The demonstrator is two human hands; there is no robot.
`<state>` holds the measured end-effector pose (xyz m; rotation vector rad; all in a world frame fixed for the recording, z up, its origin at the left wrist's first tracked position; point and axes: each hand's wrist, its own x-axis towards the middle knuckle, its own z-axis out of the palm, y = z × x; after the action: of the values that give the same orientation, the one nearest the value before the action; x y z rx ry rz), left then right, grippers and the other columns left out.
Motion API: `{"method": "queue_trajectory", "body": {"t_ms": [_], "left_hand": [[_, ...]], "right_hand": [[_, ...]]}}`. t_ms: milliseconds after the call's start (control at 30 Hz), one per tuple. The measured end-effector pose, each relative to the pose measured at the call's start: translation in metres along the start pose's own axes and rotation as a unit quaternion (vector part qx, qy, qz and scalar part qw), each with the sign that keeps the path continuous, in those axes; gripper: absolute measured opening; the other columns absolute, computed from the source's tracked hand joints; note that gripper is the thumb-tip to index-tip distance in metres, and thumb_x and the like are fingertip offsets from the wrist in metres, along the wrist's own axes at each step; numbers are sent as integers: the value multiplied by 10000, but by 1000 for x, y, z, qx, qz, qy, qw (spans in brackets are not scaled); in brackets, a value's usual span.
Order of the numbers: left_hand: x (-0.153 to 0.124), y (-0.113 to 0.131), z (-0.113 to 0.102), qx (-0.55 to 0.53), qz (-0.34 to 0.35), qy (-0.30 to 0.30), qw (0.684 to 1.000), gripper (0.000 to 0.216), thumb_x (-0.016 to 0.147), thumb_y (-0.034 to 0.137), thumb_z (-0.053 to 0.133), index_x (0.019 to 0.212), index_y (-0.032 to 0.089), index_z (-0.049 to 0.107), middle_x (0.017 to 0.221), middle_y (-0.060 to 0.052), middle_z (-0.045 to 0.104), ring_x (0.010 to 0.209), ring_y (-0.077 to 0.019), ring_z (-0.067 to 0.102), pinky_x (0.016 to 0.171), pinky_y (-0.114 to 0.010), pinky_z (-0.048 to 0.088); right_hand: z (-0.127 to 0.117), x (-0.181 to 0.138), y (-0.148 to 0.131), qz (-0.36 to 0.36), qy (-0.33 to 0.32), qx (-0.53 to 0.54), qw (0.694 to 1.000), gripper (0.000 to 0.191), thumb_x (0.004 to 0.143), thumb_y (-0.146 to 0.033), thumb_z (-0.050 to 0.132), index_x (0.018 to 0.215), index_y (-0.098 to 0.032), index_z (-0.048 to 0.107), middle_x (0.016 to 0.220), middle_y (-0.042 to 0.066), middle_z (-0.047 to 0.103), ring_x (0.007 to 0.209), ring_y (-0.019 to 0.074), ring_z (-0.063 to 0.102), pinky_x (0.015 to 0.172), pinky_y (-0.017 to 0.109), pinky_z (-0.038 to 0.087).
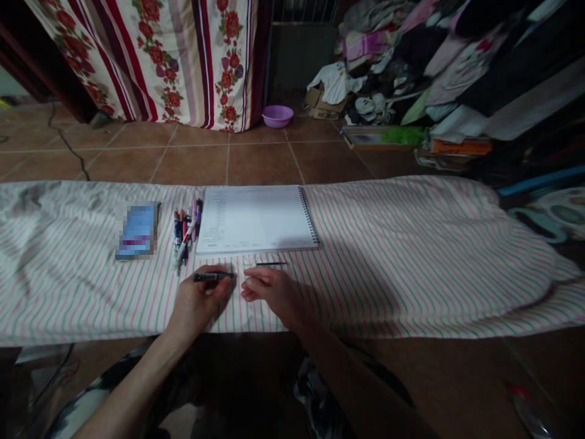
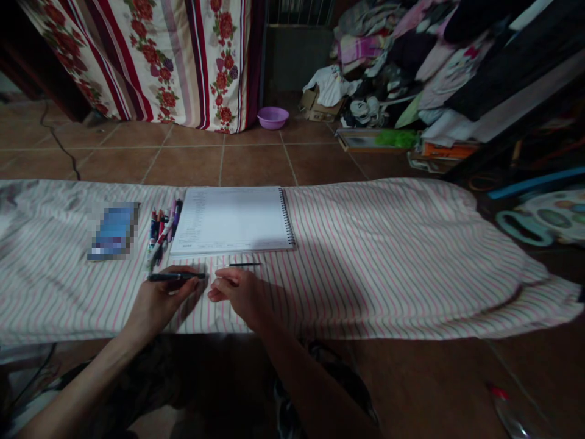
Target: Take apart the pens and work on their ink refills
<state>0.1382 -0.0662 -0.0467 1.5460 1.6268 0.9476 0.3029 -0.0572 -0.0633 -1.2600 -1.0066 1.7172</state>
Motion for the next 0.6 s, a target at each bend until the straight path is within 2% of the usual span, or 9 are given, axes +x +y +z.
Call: {"method": "queue_trajectory", "body": {"t_ms": [100,200,367,433,600], "left_hand": [[1,-3,-4,82,70,-7,994,165,721,274,575,847,173,615,825,-49,655,725,-181,635,666,-292,514],[1,-1,-5,98,83,-18,992,161,733,288,559,831,172,613,806,-52,645,702,-182,635,645,-295,512],[2,3,-6,-21,-36,-25,999,202,706,333,601,808,158,602,685,-45,673,643,-208,653,612,-305,518],[3,3,-6,-29,-47,-4,998,194,685,326,621,789,163,606,679,-41,676,654,-215,654,618,-308,519],[5,-2,-6,52,43,-6,998,198,725,338,577,824,168,604,812,-45,659,655,-170,640,616,-277,517]], "right_hand": [[-2,1,2,-22,5,-41,999,228,691,-291,593,841,-122,619,583,12,648,535,144,646,553,264,526],[-3,3,5,-32,5,-58,998,215,698,-285,570,837,-125,608,585,10,644,537,148,649,548,263,525],[-3,4,8,-40,-7,-71,997,186,712,-273,541,824,-136,601,577,9,639,524,141,642,526,250,518],[-3,4,7,-38,-8,-73,997,181,713,-272,534,819,-139,599,569,4,635,518,137,638,518,243,515],[-3,4,8,-40,-7,-73,997,200,712,-284,532,833,-135,590,570,3,636,508,131,633,513,239,515]]}}
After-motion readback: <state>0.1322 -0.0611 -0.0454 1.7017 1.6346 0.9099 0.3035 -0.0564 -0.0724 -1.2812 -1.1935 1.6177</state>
